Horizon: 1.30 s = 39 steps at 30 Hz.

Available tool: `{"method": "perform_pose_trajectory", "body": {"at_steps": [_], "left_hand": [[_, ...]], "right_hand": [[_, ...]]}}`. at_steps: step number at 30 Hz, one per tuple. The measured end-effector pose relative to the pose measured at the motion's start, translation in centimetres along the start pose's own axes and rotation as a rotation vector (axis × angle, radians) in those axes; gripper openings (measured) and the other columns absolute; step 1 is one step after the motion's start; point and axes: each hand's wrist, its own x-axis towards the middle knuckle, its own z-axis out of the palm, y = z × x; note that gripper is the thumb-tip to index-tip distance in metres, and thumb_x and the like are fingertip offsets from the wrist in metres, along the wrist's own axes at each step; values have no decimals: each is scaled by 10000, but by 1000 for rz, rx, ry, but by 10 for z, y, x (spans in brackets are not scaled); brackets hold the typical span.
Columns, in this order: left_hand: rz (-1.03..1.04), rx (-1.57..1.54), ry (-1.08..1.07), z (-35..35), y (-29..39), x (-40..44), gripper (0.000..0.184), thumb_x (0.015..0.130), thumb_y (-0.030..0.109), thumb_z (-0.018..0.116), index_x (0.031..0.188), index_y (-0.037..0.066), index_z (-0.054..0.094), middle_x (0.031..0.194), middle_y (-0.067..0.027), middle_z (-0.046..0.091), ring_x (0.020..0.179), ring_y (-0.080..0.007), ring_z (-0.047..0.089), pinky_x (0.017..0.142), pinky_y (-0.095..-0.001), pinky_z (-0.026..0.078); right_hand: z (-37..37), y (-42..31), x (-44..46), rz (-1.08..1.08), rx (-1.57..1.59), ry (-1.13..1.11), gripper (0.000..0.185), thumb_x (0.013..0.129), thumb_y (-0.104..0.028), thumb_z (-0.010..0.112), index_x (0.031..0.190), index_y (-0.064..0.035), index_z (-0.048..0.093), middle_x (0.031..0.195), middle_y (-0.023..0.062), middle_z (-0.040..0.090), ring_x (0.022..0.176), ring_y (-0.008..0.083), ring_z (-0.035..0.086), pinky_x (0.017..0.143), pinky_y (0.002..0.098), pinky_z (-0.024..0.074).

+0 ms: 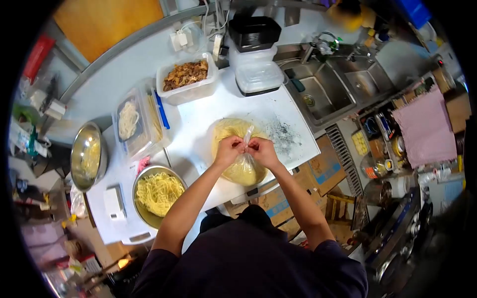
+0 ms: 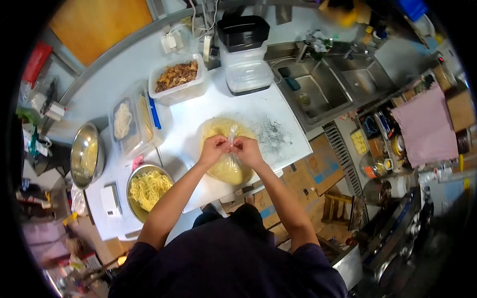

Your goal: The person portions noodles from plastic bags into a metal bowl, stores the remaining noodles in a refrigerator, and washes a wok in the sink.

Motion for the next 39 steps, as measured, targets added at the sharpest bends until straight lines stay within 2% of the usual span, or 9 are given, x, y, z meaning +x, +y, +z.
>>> {"method": "perform_pose_trajectory", "body": {"at_steps": [7, 10, 17, 19, 23, 26, 31, 36, 39], "left_hand": [[-147, -39, 222, 17, 14, -8, 77, 890, -31, 596, 964, -11, 601, 857, -80, 647, 771, -140, 638, 690, -268, 534], [-79, 63, 232, 25, 11, -11, 122, 870, -64, 580, 975, -3, 594, 863, -70, 636, 817, -152, 641, 716, -277, 538], [297, 458, 247, 50, 20, -28, 263, 755, -118, 618, 980, 19, 622, 923, -112, 626, 868, -234, 637, 772, -332, 519], [418, 721, 317, 65, 36, -36, 255, 722, -34, 656, 970, 23, 640, 956, -157, 640, 875, -352, 615, 765, -415, 519], [491, 927, 563, 80, 20, -43, 130, 752, 89, 684, 825, 19, 601, 794, -140, 582, 766, -323, 599, 647, -395, 506], [495, 672, 603, 86, 23, -56, 133, 766, 92, 677, 814, 2, 592, 771, -153, 577, 704, -346, 593, 618, -415, 492], [354, 242, 660, 93, 14, -58, 150, 788, 98, 681, 865, -14, 620, 817, -175, 621, 720, -353, 633, 633, -400, 506], [460, 323, 541, 85, 19, -60, 223, 805, 119, 697, 985, -1, 640, 870, -165, 646, 735, -298, 652, 689, -359, 523], [251, 565, 477, 72, 27, -56, 252, 814, 147, 706, 1016, 10, 642, 895, -155, 651, 744, -286, 654, 708, -353, 521]], "right_hand": [[-41, 2, 32, 255, 309, -621, 95, 850, -71, 680, 879, -15, 608, 656, -13, 539, 535, 70, 486, 510, 218, 383], [-55, 1, 35, 13, 128, -680, 96, 864, -111, 656, 858, -33, 600, 673, -24, 518, 597, 68, 476, 556, 219, 376], [-59, -39, 42, 116, -17, -676, 241, 819, -252, 700, 826, -21, 632, 745, 25, 583, 703, 105, 517, 639, 265, 414], [-67, -54, 42, 113, -165, -725, 259, 821, -266, 719, 899, -23, 674, 752, 24, 589, 693, 110, 521, 639, 267, 420], [-50, 6, 44, -39, 29, -829, 258, 890, -180, 663, 1102, -32, 664, 756, 6, 614, 616, 88, 510, 538, 250, 393], [-62, -31, 44, 513, 422, -857, 102, 942, -169, 613, 923, -71, 594, 639, -24, 472, 480, 60, 398, 413, 221, 255], [-57, -18, 36, 603, 432, -777, 124, 957, -150, 582, 862, -75, 553, 591, -59, 417, 462, 64, 376, 406, 239, 240], [-51, -28, 37, -461, -356, -537, 37, 887, -43, 580, 873, -15, 563, 614, 89, 560, 509, 286, 532, 524, 358, 428], [-41, -47, 30, -542, -331, -523, 49, 846, -6, 600, 881, -10, 565, 710, 146, 582, 616, 352, 580, 590, 399, 471]]}}
